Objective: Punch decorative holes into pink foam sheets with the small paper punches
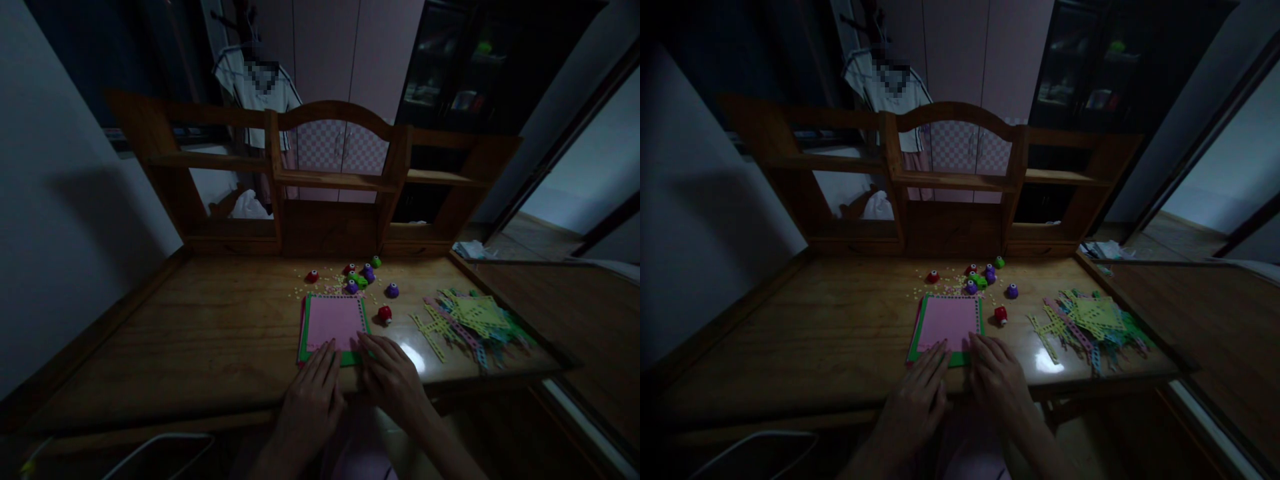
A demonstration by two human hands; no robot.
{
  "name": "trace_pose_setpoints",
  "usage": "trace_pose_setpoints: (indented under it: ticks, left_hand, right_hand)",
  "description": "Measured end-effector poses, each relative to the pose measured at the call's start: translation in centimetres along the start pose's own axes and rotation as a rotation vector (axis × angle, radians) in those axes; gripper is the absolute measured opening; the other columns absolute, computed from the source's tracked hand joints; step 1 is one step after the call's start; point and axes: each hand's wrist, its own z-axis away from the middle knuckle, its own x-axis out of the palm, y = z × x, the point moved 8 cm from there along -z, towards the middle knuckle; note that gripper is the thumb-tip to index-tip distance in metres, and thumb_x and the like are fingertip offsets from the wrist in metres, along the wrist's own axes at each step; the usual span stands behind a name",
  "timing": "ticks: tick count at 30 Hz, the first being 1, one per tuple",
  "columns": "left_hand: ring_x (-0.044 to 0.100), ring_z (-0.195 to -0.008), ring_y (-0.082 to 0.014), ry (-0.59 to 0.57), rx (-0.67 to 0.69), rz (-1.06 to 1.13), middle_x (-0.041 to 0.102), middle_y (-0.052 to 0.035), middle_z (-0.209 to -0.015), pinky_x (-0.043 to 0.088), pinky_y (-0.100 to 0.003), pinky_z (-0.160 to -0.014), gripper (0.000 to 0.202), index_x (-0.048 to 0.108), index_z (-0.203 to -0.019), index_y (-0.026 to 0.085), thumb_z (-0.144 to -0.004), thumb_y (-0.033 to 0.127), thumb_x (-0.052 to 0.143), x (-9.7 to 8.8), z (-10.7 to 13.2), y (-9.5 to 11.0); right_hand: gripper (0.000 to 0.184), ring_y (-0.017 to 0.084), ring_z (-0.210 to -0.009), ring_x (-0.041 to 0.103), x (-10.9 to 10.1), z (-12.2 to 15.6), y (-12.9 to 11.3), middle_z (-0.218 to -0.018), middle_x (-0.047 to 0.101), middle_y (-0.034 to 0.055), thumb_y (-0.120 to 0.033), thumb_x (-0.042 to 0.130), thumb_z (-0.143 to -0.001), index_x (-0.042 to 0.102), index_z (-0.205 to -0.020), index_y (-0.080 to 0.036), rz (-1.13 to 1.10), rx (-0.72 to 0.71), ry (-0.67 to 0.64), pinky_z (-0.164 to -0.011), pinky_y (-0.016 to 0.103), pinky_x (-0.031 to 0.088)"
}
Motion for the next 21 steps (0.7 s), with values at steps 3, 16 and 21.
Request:
trace_pose_setpoints:
  ticks: [3, 16, 21]
  left_hand:
    - [0.029, -0.135, -0.0246, 0.001, 0.016, 0.014, 0.029, -0.0102, -0.148, 0.038, -0.042, -0.105, 0.061, 0.026, -0.144, 0.014, -0.085, 0.016, 0.039, -0.5, 0.0, 0.1]
    - [0.044, -0.121, -0.0298, 0.020, -0.018, -0.048, 0.046, -0.0100, -0.136, 0.039, -0.050, -0.098, 0.052, 0.039, -0.138, 0.027, -0.087, 0.032, 0.045, -0.8, -1.3, 0.7]
    - [0.036, -0.129, -0.0295, 0.033, -0.002, -0.043, 0.039, -0.0081, -0.142, 0.032, -0.052, -0.103, 0.054, 0.039, -0.138, 0.030, -0.085, 0.029, 0.048, -1.8, -1.6, 0.6]
  right_hand:
    - [0.042, 0.024, -0.114, 0.053, -0.5, 0.7, 0.7, -0.129, 0.054, 0.0081, -0.007, 0.047, -0.081, 0.058, -0.119, -0.020, -0.007, 0.028, 0.033, -0.094, 0.046, 0.048]
    - [0.042, 0.023, -0.115, 0.053, -0.8, 3.3, 0.8, -0.128, 0.055, 0.0075, -0.012, 0.047, -0.087, 0.053, -0.126, -0.026, -0.013, 0.137, 0.138, -0.094, 0.047, 0.049]
    - [0.052, 0.025, -0.124, 0.045, -0.4, 2.2, -0.6, -0.137, 0.046, 0.0090, -0.011, 0.045, -0.084, 0.044, -0.135, -0.022, 0.030, 0.092, 0.071, -0.101, 0.050, 0.042]
